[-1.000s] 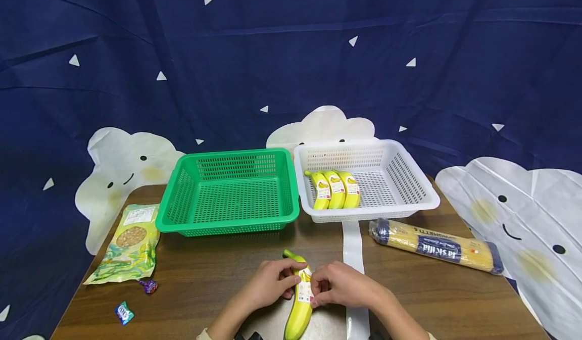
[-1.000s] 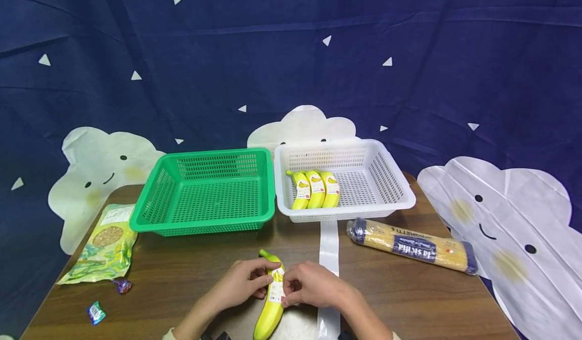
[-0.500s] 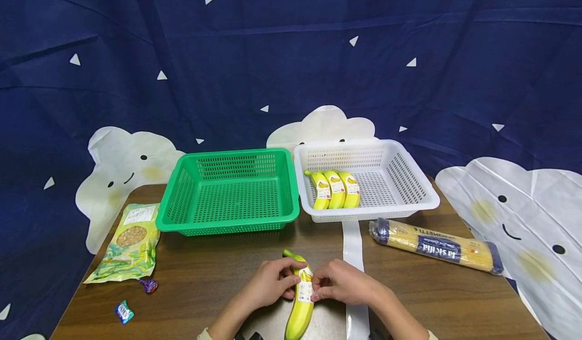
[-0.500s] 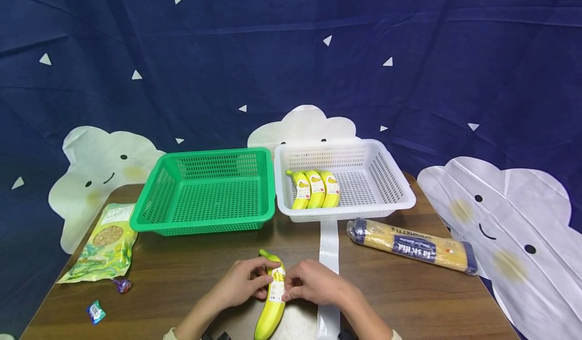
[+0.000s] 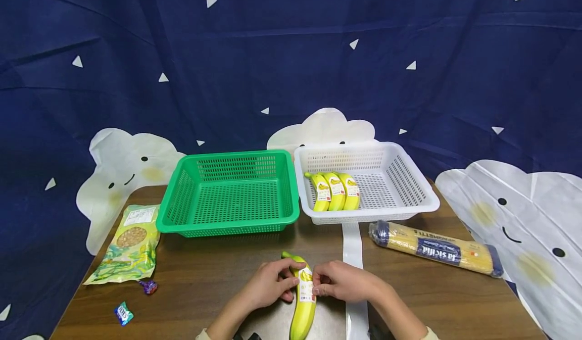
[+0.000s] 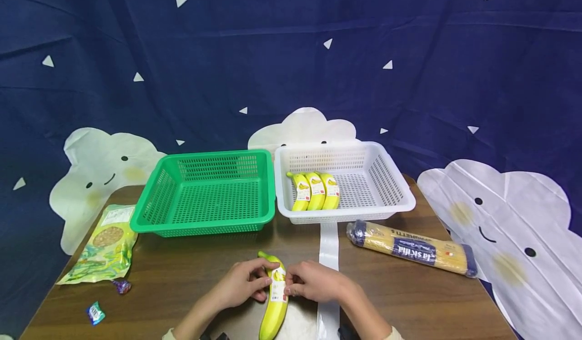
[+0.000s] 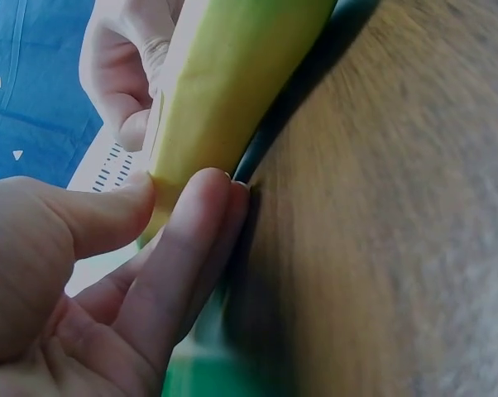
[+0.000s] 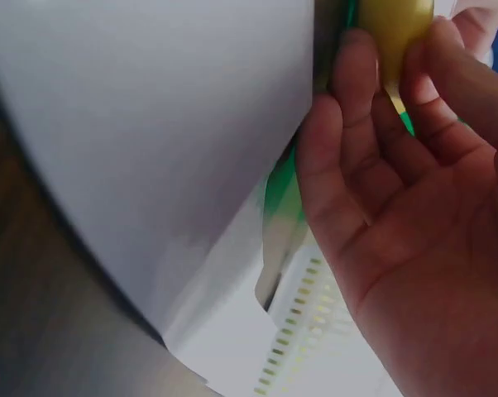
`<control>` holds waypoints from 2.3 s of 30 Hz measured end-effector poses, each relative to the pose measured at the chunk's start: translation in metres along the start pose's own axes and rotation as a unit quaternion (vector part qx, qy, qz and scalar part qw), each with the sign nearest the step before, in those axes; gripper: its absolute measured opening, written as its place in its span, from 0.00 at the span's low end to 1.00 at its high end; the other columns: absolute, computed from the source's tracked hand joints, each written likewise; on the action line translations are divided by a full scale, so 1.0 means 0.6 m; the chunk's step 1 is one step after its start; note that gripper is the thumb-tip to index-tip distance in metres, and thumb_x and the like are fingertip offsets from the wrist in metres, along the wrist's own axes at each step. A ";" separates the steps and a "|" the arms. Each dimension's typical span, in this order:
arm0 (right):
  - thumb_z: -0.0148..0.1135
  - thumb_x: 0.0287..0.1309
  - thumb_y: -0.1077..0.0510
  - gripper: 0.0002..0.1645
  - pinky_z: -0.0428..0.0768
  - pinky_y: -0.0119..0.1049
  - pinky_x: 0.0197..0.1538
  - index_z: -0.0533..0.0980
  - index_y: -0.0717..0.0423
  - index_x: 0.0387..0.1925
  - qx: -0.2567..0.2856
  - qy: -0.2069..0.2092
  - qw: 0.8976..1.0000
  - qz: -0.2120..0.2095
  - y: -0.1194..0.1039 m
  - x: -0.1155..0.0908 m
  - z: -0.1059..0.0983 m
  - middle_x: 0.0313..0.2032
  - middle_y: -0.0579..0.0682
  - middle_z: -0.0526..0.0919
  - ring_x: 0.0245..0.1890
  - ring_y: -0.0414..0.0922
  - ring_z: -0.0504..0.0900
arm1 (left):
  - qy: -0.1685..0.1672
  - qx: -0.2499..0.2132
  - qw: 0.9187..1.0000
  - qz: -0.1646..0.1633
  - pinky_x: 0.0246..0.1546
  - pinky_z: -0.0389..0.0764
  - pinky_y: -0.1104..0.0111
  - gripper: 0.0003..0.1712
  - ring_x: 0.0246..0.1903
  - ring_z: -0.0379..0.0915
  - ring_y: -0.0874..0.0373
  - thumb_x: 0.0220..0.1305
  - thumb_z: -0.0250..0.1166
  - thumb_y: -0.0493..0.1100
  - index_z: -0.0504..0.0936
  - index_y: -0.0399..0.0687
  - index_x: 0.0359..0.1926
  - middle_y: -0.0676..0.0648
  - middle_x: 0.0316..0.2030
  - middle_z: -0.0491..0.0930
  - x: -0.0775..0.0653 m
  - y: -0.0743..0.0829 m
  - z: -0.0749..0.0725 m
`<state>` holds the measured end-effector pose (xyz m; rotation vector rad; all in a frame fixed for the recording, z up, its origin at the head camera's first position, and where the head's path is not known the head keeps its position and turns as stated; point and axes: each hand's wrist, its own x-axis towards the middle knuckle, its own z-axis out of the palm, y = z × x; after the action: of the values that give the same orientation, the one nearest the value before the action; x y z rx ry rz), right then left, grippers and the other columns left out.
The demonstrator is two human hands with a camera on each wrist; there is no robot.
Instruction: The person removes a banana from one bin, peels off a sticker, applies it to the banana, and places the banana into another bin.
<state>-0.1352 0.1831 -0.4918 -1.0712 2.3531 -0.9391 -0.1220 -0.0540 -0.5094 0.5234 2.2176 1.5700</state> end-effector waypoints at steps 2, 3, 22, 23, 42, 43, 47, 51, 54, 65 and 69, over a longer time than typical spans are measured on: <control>0.62 0.63 0.48 0.09 0.70 0.27 0.27 0.74 0.43 0.29 0.005 -0.008 1.000 0.004 0.000 0.002 -0.002 0.24 0.33 0.73 0.24 0.29 0.69 | -0.001 0.002 1.000 0.000 0.20 0.81 0.66 0.17 0.19 0.79 0.56 0.63 0.65 0.36 0.82 0.53 0.53 0.48 0.28 0.80 0.000 0.000 0.000; 0.62 0.63 0.48 0.09 0.70 0.26 0.27 0.74 0.43 0.28 0.008 -0.011 1.000 0.005 0.000 0.002 -0.003 0.24 0.33 0.73 0.23 0.29 0.69 | -0.001 0.004 1.000 0.000 0.20 0.81 0.66 0.17 0.19 0.79 0.56 0.63 0.65 0.36 0.82 0.54 0.53 0.49 0.28 0.80 0.000 0.001 0.000; 0.64 0.59 0.44 0.11 0.67 0.26 0.25 0.75 0.44 0.30 0.047 -0.013 0.998 0.029 0.008 0.004 -0.004 0.23 0.34 0.73 0.22 0.30 0.68 | 0.015 0.026 1.000 0.000 0.20 0.81 0.67 0.19 0.20 0.79 0.59 0.62 0.66 0.35 0.82 0.54 0.53 0.52 0.28 0.78 0.000 0.002 0.004; 0.64 0.59 0.44 0.11 0.68 0.26 0.25 0.75 0.44 0.30 0.048 -0.013 0.998 0.031 0.008 0.003 -0.004 0.23 0.34 0.74 0.22 0.30 0.68 | 0.016 0.027 1.000 -0.002 0.21 0.81 0.67 0.19 0.20 0.79 0.58 0.62 0.66 0.36 0.82 0.55 0.53 0.52 0.28 0.78 0.000 0.003 0.003; 0.61 0.58 0.35 0.19 0.71 0.32 0.24 0.75 0.45 0.32 -0.035 0.070 0.989 0.129 -0.006 -0.005 -0.025 0.22 0.37 0.76 0.20 0.34 0.72 | 0.028 0.082 0.995 0.042 0.21 0.77 0.72 0.16 0.18 0.76 0.63 0.66 0.63 0.41 0.83 0.58 0.53 0.55 0.23 0.79 0.005 0.003 0.003; 0.61 0.58 0.35 0.21 0.72 0.33 0.24 0.75 0.46 0.35 -0.032 0.081 0.987 0.132 -0.008 -0.003 -0.023 0.22 0.37 0.76 0.20 0.34 0.72 | 0.027 0.084 0.995 0.045 0.21 0.77 0.72 0.16 0.18 0.76 0.63 0.66 0.62 0.40 0.83 0.58 0.54 0.55 0.24 0.80 0.006 0.003 0.002; 0.63 0.56 0.36 0.30 0.73 0.34 0.26 0.75 0.56 0.47 0.002 0.087 0.988 0.132 -0.014 0.006 -0.014 0.24 0.39 0.78 0.21 0.36 0.75 | 0.016 0.078 0.996 0.044 0.22 0.78 0.72 0.18 0.19 0.76 0.63 0.68 0.60 0.36 0.82 0.58 0.55 0.54 0.25 0.80 0.007 0.000 -0.001; 0.65 0.57 0.39 0.34 0.73 0.34 0.25 0.73 0.61 0.54 0.034 0.075 0.987 0.135 -0.018 0.012 -0.007 0.25 0.41 0.78 0.21 0.37 0.75 | 0.001 0.072 0.996 0.045 0.22 0.78 0.72 0.21 0.20 0.76 0.63 0.68 0.57 0.32 0.81 0.56 0.56 0.53 0.26 0.80 0.005 -0.001 -0.005; 0.66 0.56 0.42 0.35 0.73 0.34 0.25 0.73 0.64 0.55 0.056 0.077 0.986 0.140 -0.020 0.016 -0.005 0.25 0.42 0.79 0.22 0.38 0.76 | 0.003 0.101 0.993 0.060 0.22 0.77 0.73 0.22 0.19 0.76 0.63 0.69 0.57 0.33 0.78 0.55 0.60 0.52 0.25 0.80 0.006 0.009 -0.016; 0.70 0.51 0.48 0.33 0.75 0.37 0.25 0.75 0.67 0.52 0.101 0.096 0.976 0.164 -0.025 0.028 -0.003 0.26 0.46 0.79 0.23 0.41 0.77 | 0.194 0.338 0.892 0.229 0.39 0.76 0.68 0.12 0.37 0.74 0.63 0.67 0.61 0.45 0.82 0.53 0.50 0.57 0.38 0.80 0.055 0.113 -0.078; 0.70 0.51 0.50 0.31 0.76 0.38 0.24 0.75 0.67 0.51 0.122 0.103 0.973 0.169 -0.024 0.029 -0.002 0.25 0.48 0.79 0.21 0.43 0.78 | 0.224 0.436 0.832 0.259 0.51 0.72 0.61 0.16 0.50 0.71 0.56 0.66 0.61 0.48 0.81 0.52 0.54 0.52 0.48 0.78 0.089 0.124 -0.087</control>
<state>-0.1395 0.1635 -0.4821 -0.4787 2.3957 -1.2126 -0.1878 -0.0465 -0.4273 1.1821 3.3507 0.7905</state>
